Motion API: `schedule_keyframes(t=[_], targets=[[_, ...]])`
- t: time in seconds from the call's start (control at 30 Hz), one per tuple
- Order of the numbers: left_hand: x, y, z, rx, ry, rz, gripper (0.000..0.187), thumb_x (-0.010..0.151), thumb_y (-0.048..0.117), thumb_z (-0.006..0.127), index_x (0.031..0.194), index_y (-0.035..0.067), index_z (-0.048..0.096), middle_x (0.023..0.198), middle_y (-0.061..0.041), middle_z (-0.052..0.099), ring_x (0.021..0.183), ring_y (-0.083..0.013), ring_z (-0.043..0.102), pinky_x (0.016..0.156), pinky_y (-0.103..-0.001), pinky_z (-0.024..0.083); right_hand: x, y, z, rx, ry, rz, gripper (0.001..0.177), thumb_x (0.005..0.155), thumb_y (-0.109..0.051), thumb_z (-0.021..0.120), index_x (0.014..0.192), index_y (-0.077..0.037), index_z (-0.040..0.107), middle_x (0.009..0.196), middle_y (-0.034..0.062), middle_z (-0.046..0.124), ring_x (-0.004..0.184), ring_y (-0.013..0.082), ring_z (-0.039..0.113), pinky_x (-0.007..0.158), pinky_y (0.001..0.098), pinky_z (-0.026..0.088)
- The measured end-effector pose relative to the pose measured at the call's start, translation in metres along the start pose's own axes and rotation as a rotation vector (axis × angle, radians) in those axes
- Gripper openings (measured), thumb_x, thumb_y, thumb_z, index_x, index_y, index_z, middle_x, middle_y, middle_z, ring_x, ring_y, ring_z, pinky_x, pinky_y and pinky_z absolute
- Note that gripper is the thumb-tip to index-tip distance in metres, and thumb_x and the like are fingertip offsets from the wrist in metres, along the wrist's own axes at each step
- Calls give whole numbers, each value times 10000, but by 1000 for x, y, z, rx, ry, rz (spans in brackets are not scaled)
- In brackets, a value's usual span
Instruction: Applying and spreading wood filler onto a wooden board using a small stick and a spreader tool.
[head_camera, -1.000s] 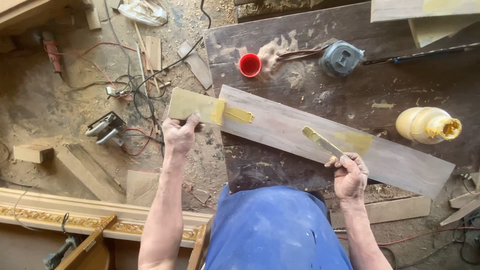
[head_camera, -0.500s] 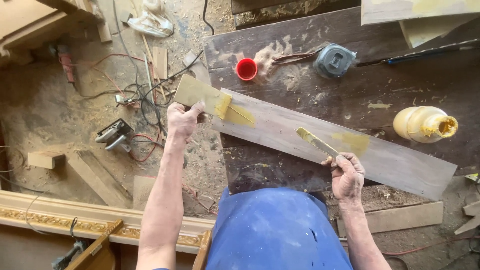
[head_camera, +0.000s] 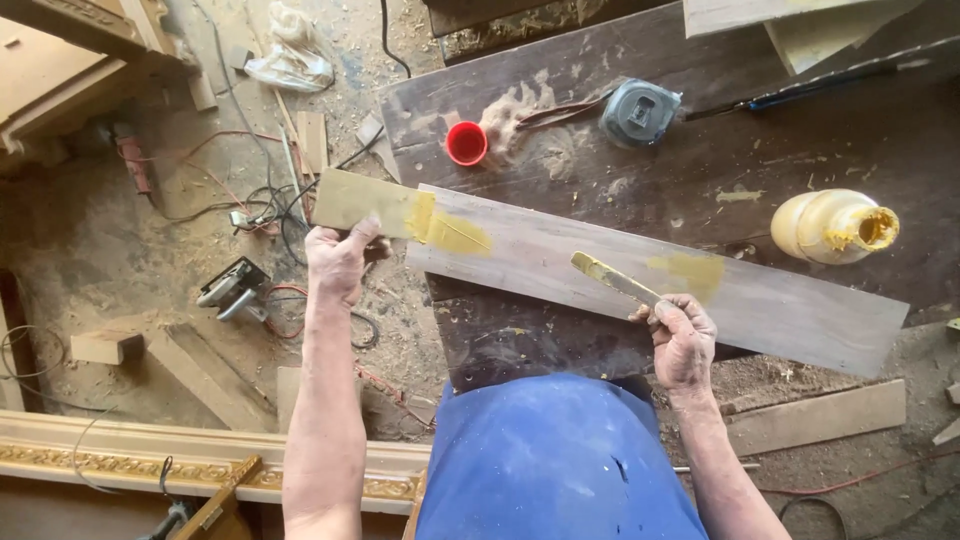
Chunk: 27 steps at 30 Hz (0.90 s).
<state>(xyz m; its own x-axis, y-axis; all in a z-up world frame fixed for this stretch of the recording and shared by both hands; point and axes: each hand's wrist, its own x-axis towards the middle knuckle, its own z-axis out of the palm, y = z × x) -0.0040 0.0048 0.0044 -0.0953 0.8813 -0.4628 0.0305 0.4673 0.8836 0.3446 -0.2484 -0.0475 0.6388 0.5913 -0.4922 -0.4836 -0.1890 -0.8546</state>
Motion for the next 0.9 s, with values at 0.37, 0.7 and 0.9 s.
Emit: schedule_keyframes(t=[0.37,0.7,0.9], targets=[[10,9,-16,-180,88,-298,159,840,10,792,859,-30,639,671,-170,655,532,-262,685,511,-452,634,4,9,-6,4,19,15,33,921,-29,622,908,1,627,656,135,535,742,219,702,775,362,633],[26,20,-26,-71,55,-34,118,879,18,811,883,43,696,731,-159,688,579,-290,730,532,-480,677,0,5,-3,6,25,6,51,932,-23,613,911,23,619,663,150,536,729,222,693,770,350,621],[-3,4,-1,539,-1,393,90,946,151,790,1034,159,809,860,-79,764,787,-186,747,644,-382,614,-4,-4,4,-38,31,2,51,927,-36,609,923,13,620,655,147,542,671,173,632,741,284,588]])
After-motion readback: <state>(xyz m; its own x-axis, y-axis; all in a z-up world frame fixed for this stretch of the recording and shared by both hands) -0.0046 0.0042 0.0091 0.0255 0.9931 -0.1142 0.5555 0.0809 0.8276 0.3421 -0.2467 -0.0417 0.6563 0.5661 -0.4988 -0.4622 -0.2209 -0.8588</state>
